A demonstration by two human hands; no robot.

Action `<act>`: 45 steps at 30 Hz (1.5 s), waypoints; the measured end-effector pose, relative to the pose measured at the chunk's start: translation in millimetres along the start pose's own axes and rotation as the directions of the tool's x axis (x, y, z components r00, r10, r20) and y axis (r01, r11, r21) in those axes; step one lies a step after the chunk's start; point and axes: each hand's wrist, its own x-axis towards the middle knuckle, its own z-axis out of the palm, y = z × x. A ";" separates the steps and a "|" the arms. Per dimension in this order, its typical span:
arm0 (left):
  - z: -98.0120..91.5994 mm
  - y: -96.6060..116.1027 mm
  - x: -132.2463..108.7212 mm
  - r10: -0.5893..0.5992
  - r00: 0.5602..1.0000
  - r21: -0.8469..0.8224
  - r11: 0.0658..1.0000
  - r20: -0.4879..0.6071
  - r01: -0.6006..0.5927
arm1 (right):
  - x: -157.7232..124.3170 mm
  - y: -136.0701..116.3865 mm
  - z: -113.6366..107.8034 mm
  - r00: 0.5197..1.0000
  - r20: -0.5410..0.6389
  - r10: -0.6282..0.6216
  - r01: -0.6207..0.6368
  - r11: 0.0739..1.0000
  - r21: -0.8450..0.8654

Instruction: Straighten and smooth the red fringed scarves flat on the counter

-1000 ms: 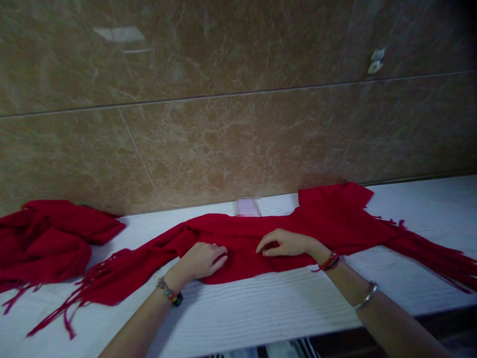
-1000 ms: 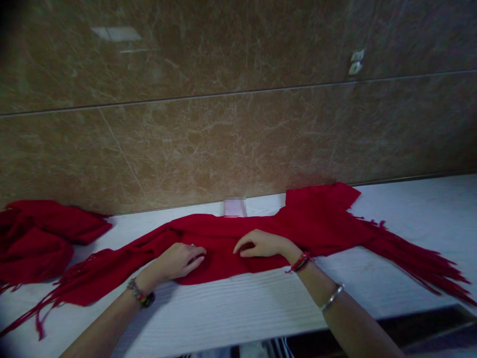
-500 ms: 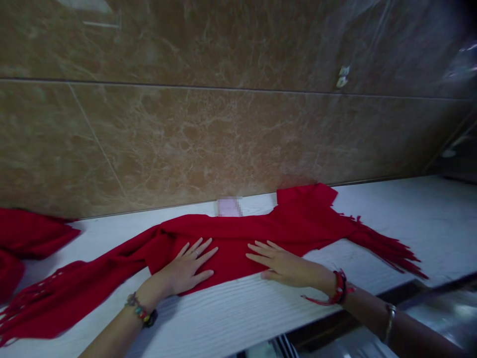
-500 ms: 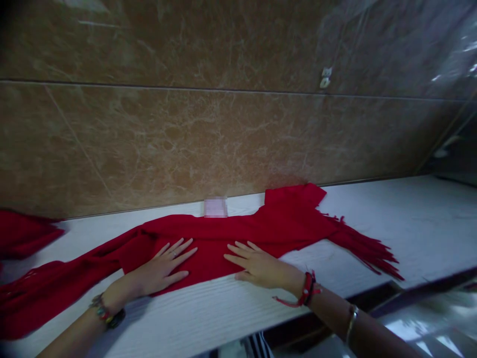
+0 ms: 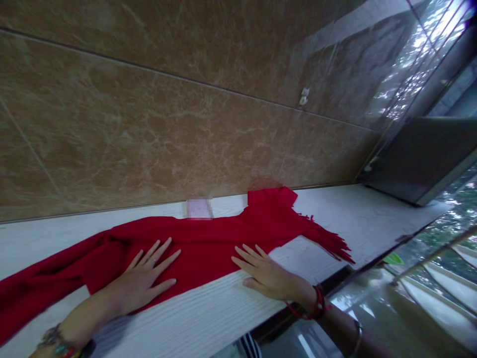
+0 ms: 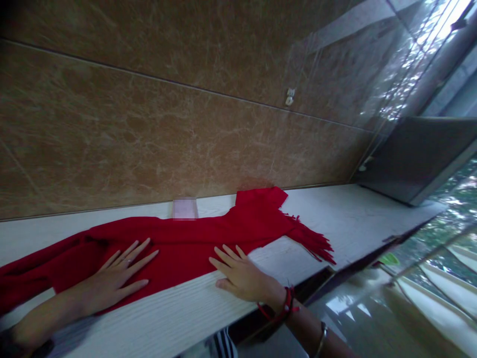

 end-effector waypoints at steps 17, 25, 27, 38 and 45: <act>-42.3 -14.2 -45.5 -0.104 0.976 0.091 0.988 -0.193 0.124 | 115.5 -54.6 2.2 0.928 -0.091 -0.362 0.360 0.932 -0.037; -18.7 -95.2 -160.3 -0.434 0.853 0.143 0.861 -0.291 0.487 | 117.9 -48.9 15.2 0.926 -0.067 -0.372 0.376 0.925 0.049; -19.8 -111.8 -174.8 -0.471 0.842 0.160 0.839 -0.263 0.520 | 118.1 -48.8 15.5 0.930 -0.061 -0.364 0.367 0.928 0.063; -71.5 -170.1 -206.8 -0.489 0.858 0.342 0.789 -0.155 0.511 | 118.5 -46.1 19.4 0.921 -0.092 -0.379 0.386 0.920 0.063; -89.1 -154.5 -216.6 -0.495 0.797 0.403 0.688 -0.347 0.603 | 119.7 -44.7 22.3 0.924 -0.078 -0.374 0.379 0.924 0.050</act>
